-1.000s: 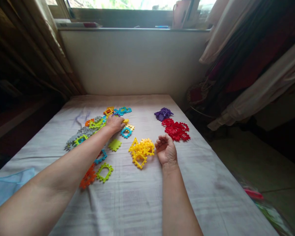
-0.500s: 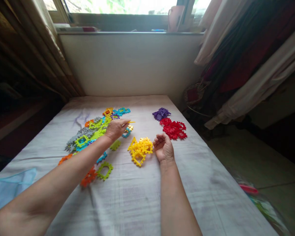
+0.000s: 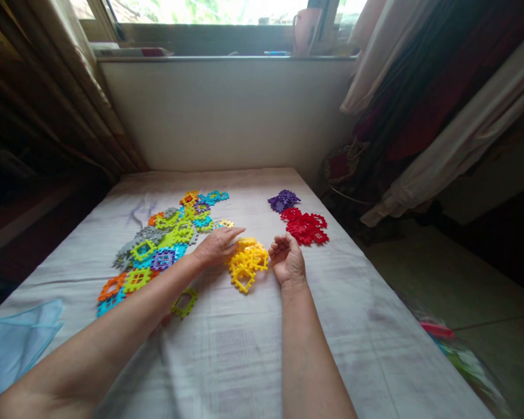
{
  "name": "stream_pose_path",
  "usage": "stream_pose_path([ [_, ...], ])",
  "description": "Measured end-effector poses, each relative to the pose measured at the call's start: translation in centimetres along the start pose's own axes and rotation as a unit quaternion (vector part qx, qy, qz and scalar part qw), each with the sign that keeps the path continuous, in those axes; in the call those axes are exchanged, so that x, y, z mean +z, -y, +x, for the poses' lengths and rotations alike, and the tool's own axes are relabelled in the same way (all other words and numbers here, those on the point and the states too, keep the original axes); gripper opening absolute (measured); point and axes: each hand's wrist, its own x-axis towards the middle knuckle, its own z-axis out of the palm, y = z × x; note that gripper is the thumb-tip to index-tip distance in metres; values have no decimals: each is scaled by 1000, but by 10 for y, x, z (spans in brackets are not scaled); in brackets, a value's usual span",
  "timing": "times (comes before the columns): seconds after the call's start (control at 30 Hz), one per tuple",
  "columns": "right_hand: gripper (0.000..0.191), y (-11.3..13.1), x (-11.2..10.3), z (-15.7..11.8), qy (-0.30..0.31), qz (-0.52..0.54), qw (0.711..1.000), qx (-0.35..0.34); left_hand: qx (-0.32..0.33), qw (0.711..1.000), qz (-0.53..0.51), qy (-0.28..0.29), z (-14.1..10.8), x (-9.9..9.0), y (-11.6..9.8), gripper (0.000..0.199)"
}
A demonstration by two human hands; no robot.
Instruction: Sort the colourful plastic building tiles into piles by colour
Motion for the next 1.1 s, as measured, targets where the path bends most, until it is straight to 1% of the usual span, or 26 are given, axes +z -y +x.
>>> stream_pose_path([
  [0.13,21,0,-1,1,-2,-4,1000,0,-10,999,1,32,-17,-1,12,43],
  [0.27,20,-1,-1,2,-2,-1,1000,-1,-12,999,29,24,-38,-4,17,36],
  [0.33,20,0,-1,1,-6,-2,1000,3,-44,997,61,19,-46,-9,20,33],
  [0.4,21,0,0,0,-10,-3,1000,2,-103,990,96,17,-49,-15,23,32],
  [0.47,22,0,0,0,-7,-7,1000,-2,-156,981,117,13,-48,-22,26,31],
  [0.6,23,-1,-1,0,11,-18,1000,-11,-185,974,134,-3,-30,-28,25,33],
  [0.67,23,-1,-2,1,9,-15,1000,-12,-202,969,142,-1,-18,-26,22,41],
  [0.73,22,-1,-2,2,3,-10,1000,-10,-224,964,144,13,-8,-23,18,47],
  [0.83,22,-1,-3,3,6,-12,1000,-12,-243,959,141,28,1,-18,15,42],
  [0.93,22,-1,-3,3,13,-14,1000,-10,-245,959,139,24,3,-17,15,34],
  [1.0,21,-1,-3,2,6,-8,1000,-5,-245,959,139,17,0,-17,15,34],
  [1.1,20,-1,-1,1,-3,-2,1000,-3,-242,963,119,-22,-9,-15,11,38],
])
